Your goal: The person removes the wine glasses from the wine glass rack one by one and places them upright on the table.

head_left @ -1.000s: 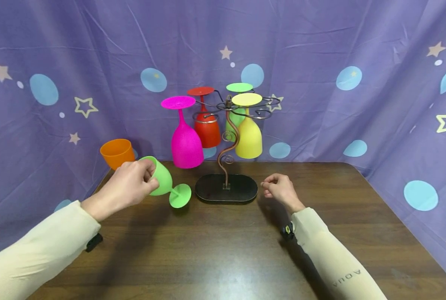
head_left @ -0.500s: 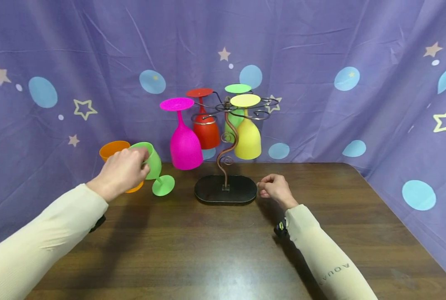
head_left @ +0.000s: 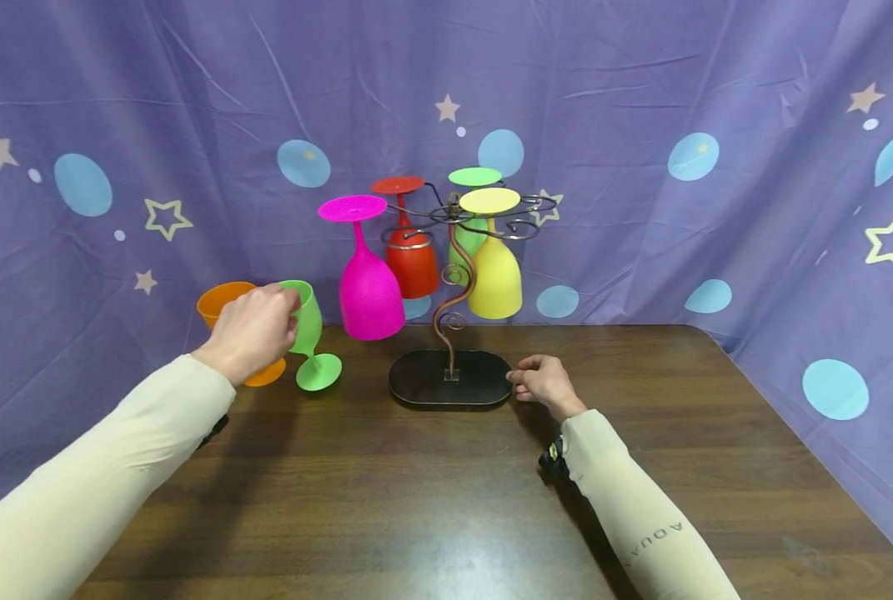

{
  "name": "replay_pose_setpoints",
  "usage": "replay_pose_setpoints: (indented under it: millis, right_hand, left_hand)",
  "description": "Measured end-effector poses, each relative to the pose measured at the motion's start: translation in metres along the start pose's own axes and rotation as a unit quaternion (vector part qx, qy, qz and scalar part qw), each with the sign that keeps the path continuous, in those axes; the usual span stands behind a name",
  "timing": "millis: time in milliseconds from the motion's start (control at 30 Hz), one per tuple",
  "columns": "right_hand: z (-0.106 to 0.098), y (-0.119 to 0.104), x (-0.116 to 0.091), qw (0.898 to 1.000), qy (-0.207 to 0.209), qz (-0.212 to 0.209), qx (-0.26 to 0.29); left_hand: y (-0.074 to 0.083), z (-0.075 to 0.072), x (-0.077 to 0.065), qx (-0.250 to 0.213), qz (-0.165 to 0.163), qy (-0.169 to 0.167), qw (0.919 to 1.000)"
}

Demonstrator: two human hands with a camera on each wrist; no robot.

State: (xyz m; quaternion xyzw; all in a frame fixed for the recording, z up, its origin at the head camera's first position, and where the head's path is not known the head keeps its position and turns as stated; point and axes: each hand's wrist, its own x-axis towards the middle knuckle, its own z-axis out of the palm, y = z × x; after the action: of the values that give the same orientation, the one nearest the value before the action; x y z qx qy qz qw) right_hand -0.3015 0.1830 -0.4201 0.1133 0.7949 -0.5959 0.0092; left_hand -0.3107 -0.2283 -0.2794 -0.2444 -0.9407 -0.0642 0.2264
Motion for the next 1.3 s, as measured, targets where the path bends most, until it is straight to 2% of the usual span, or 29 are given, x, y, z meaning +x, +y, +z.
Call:
replay_pose_setpoints:
  millis: [367,800,1300]
  right_hand:
    - [0.008,0.004,0.003,1.0,-0.021,0.012,0.012]
    - [0.014,0.005,0.003,0.998,-0.005,0.0,-0.069]
    - [0.012,0.004,0.001,0.996,-0.007,0.002,-0.084]
  left_hand:
    - [-0.002,0.012,0.01,0.017,-0.015,-0.014,0.9997]
    - [-0.008,0.028,0.012,0.039,-0.012,-0.026,0.9989]
    - [-0.008,0.035,0.012,0.018,-0.024,-0.014,0.9995]
